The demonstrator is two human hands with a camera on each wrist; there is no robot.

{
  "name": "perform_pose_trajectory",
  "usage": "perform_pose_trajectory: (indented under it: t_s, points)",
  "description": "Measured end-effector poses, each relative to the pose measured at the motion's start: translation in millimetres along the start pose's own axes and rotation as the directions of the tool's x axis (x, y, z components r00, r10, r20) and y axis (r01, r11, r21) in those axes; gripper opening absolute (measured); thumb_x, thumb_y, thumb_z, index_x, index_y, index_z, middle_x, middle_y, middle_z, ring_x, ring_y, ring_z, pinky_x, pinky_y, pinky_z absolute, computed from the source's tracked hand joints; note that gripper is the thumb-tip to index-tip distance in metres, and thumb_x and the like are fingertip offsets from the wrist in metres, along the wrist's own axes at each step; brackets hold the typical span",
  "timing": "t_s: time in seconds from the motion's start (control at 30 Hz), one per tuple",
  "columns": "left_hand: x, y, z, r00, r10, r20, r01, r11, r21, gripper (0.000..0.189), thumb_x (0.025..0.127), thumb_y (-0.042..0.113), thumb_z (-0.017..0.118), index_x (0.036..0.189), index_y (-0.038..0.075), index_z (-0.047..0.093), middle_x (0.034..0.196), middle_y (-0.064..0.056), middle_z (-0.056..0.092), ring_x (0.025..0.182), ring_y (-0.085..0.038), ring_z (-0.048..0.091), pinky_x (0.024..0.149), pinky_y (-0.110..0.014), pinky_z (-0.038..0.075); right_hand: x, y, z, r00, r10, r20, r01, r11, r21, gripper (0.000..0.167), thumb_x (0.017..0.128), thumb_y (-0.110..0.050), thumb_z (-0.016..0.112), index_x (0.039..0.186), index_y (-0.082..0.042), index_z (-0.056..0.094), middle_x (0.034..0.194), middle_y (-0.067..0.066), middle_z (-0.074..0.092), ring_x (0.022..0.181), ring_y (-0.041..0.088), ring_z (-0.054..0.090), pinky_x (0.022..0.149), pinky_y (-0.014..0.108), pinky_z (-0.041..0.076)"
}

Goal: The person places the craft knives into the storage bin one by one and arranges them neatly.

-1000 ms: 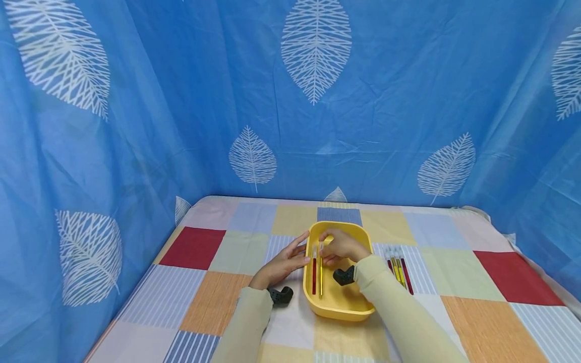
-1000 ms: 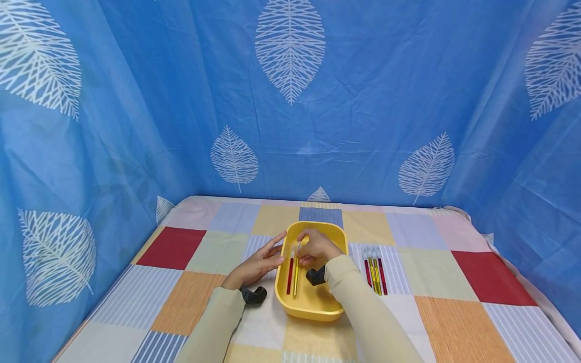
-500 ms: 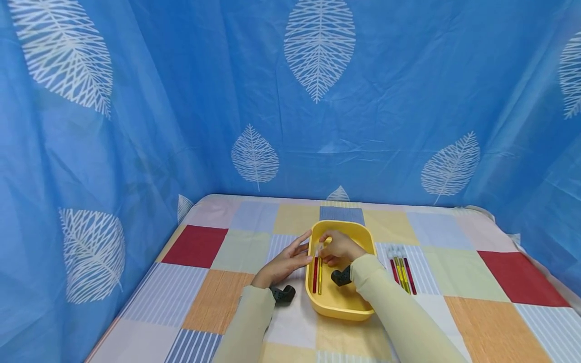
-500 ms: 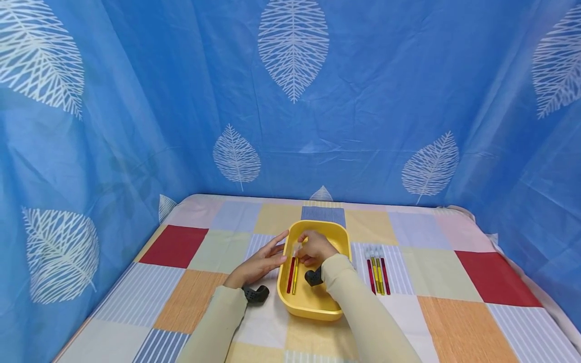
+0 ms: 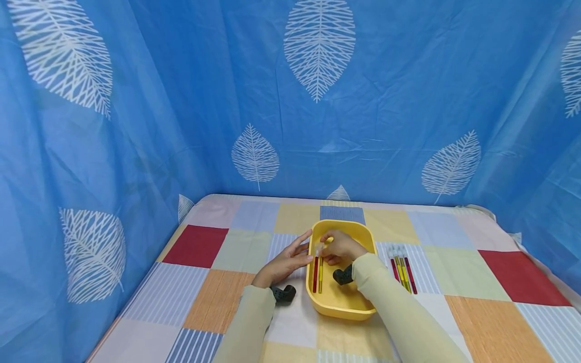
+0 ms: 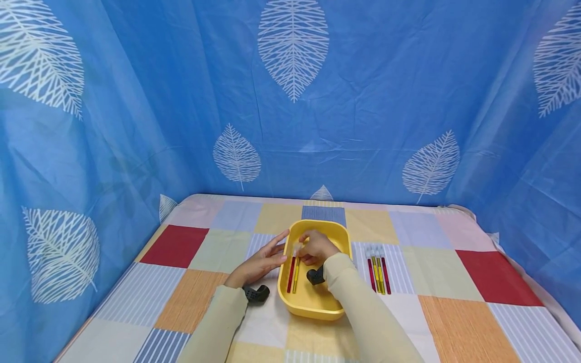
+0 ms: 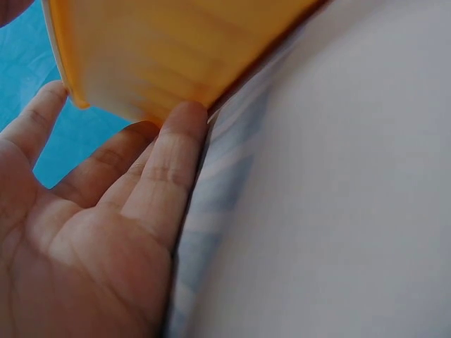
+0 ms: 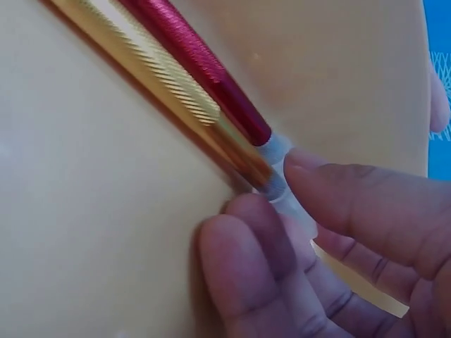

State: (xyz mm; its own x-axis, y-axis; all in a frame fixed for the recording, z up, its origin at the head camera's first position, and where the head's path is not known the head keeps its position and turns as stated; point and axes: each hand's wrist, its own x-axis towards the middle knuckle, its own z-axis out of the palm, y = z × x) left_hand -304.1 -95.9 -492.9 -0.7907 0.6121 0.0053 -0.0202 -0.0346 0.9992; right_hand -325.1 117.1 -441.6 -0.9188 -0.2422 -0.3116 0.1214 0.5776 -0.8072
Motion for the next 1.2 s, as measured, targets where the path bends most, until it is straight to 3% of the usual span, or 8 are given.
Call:
perform_pose_trajectory:
  t_s: [0.37, 0.57, 0.87, 1.03, 1.2]
  points:
    - [-0.7, 3.2, 0.7, 1.000, 0.000, 0.003, 0.000, 1.000, 0.000, 0.079, 0.112, 0.012, 0.057, 0.176, 0.017, 0.012, 0.177, -0.026, 0.019, 0.162, -0.043, 0.024, 0.126, -0.055, 0.036, -3.5, 0, -11, 0.999, -0.039, -0.020, 0.038, 0.999, -0.022, 0.038, 0.099, -0.004, 0.072, 0.133, 0.009, 0.060, 0.080, 0.012, 0.067, 0.062, 0.016, 0.064, 0.062, 0.028, 0.062]
    - [0.0, 3.1, 0.6, 1.000, -0.005, -0.002, 0.005, 1.000, 0.009, 0.079, 0.112, 0.012, 0.057, 0.176, 0.017, 0.012, 0.177, -0.026, 0.019, 0.163, -0.043, 0.023, 0.126, -0.055, 0.035, -7.8, 1, -19, 0.993, -0.117, 0.029, 0.117, 0.993, 0.002, 0.039, 0.098, -0.004, 0.073, 0.132, 0.010, 0.060, 0.078, 0.012, 0.068, 0.065, 0.016, 0.065, 0.065, 0.030, 0.064]
    - [0.5, 1.7, -0.2, 1.000, -0.011, -0.004, 0.011, 1.000, 0.013, 0.080, 0.111, 0.011, 0.057, 0.176, 0.019, 0.011, 0.177, -0.026, 0.019, 0.162, -0.044, 0.025, 0.126, -0.056, 0.036, -20.2, 1, -35, 0.940, -0.311, 0.141, 0.313, 0.950, 0.009, 0.040, 0.102, -0.002, 0.069, 0.137, 0.015, 0.058, 0.101, 0.017, 0.070, 0.090, 0.035, 0.075, 0.084, 0.049, 0.067]
    - [1.7, -0.1, 0.0, 1.000, 0.000, -0.006, 0.000, 1.000, 0.026, 0.080, 0.111, 0.012, 0.057, 0.176, 0.018, 0.012, 0.176, -0.027, 0.020, 0.161, -0.046, 0.026, 0.125, -0.056, 0.037, -25.0, 3, -41, 0.913, -0.379, 0.151, 0.383, 0.924, -0.003, 0.041, 0.105, -0.004, 0.068, 0.139, 0.017, 0.057, 0.102, 0.016, 0.072, 0.095, 0.040, 0.075, 0.085, 0.051, 0.066]
    - [2.4, -1.5, 0.4, 1.000, -0.014, -0.014, 0.014, 1.000, 0.012, 0.080, 0.110, 0.011, 0.057, 0.176, 0.019, 0.013, 0.176, -0.026, 0.021, 0.161, -0.044, 0.027, 0.126, -0.056, 0.036, -33.1, 3, -44, 0.899, -0.417, 0.133, 0.419, 0.908, 0.012, 0.042, 0.106, -0.006, 0.068, 0.140, 0.016, 0.057, 0.103, 0.015, 0.073, 0.096, 0.040, 0.074, 0.084, 0.048, 0.066]
